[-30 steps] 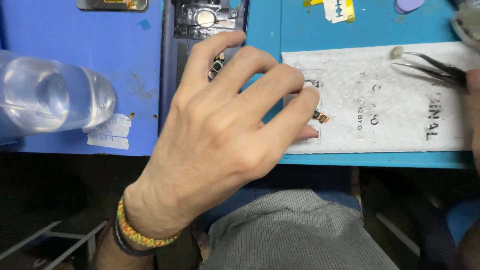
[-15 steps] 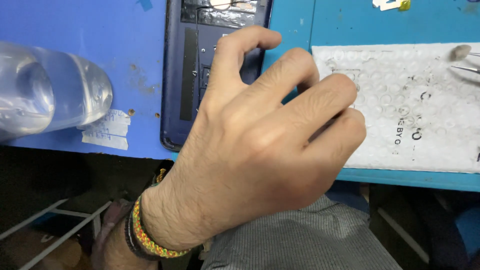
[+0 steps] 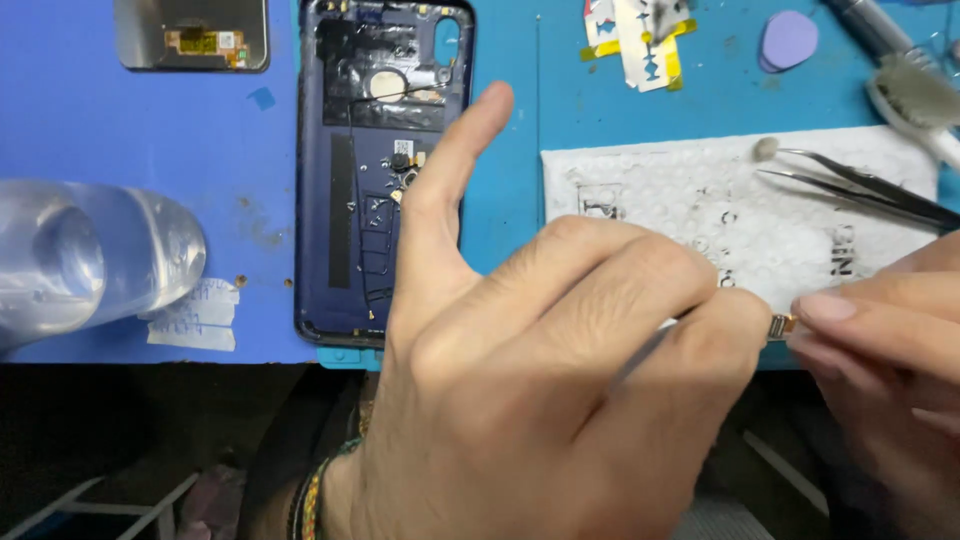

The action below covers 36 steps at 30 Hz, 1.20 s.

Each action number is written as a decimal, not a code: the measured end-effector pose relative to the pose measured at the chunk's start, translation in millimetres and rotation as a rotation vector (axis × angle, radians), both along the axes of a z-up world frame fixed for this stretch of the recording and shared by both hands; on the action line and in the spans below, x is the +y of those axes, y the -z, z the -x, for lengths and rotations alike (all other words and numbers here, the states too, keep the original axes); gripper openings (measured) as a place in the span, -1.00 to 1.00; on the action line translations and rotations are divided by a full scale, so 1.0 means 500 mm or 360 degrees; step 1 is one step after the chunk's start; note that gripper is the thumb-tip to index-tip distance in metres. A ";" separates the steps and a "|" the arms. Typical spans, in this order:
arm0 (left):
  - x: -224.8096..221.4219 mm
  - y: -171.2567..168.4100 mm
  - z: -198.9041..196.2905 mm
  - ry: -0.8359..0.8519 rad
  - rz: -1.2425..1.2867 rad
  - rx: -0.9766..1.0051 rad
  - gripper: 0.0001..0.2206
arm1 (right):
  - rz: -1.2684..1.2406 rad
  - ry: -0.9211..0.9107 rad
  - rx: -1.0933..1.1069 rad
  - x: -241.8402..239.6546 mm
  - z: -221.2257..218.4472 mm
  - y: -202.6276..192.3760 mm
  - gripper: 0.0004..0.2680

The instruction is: Cleaning a small electronic circuit board with a cotton swab and tweezers

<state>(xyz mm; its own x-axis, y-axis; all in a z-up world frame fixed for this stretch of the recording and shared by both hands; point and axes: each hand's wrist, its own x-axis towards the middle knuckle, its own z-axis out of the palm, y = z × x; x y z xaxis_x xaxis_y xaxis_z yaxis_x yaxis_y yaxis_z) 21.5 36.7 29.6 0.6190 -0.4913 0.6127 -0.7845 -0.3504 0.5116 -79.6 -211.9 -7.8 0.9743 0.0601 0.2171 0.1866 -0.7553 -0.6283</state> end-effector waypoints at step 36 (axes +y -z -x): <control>-0.054 -0.011 0.019 0.0180 0.0461 0.0845 -0.90 | 0.0268 -0.0138 -0.0352 -0.054 0.051 0.019 -0.76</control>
